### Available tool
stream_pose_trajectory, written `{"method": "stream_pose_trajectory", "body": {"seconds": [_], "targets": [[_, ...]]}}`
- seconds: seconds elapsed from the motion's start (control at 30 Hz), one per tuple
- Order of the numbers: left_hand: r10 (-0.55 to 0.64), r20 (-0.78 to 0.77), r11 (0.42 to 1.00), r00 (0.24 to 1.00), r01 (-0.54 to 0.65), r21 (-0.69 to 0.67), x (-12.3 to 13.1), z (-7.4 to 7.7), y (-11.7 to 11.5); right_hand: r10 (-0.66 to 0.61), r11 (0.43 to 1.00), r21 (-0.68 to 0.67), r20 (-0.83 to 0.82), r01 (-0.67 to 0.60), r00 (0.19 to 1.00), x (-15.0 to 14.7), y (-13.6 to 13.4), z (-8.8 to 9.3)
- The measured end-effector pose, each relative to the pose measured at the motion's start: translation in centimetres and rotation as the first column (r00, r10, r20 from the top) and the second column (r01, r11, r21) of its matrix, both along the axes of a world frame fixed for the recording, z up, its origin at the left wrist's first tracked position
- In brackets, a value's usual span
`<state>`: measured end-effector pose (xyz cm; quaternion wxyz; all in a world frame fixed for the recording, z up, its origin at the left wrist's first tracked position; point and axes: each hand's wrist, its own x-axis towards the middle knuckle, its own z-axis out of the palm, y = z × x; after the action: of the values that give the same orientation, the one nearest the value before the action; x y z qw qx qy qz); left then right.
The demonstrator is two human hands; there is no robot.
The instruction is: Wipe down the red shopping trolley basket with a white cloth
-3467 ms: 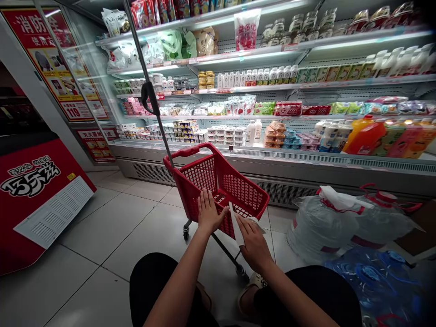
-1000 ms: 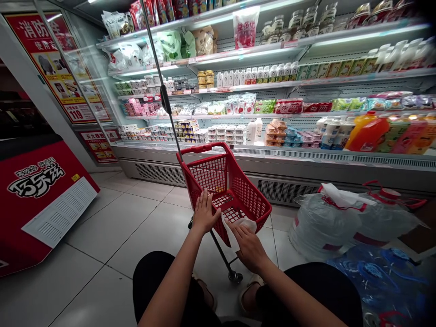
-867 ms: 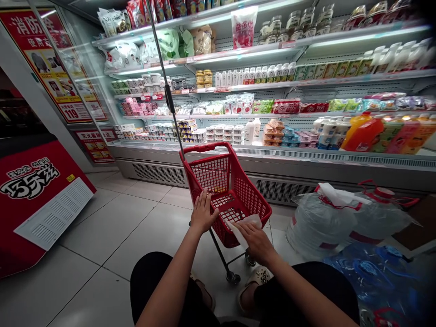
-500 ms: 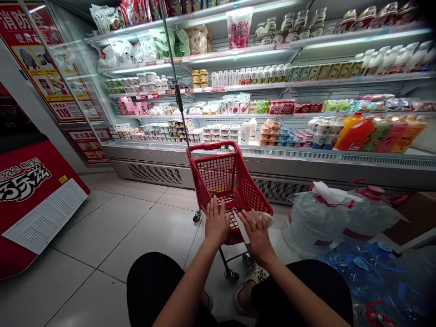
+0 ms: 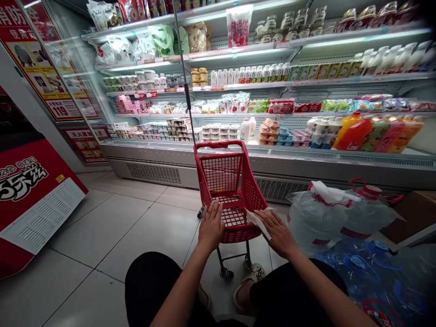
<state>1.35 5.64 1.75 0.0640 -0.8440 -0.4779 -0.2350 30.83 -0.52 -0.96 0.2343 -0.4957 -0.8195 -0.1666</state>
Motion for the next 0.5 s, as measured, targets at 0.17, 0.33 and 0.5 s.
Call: {"method": "stream_pose_trajectory", "body": {"seconds": [0.17, 0.33, 0.5], "targets": [[0.026, 0.009, 1.0, 1.0, -0.026, 0.01, 0.9, -0.1, -0.1, -0.118, 0.993, 0.008, -0.104, 0.119, 0.988, -5.7, -1.0, -0.6], [0.026, 0.006, 1.0, 1.0, -0.026, 0.008, 2.2, -0.4, -1.0, -0.008, 0.999, -0.033, -0.04, 0.007, 0.999, -11.5, -2.1, -0.4], [0.041, 0.044, 0.999, 0.998, -0.041, 0.008, 0.7, -0.3, -1.2, 0.152, 0.987, -0.067, 0.076, -0.147, 0.985, -7.5, -1.1, 0.6]]}}
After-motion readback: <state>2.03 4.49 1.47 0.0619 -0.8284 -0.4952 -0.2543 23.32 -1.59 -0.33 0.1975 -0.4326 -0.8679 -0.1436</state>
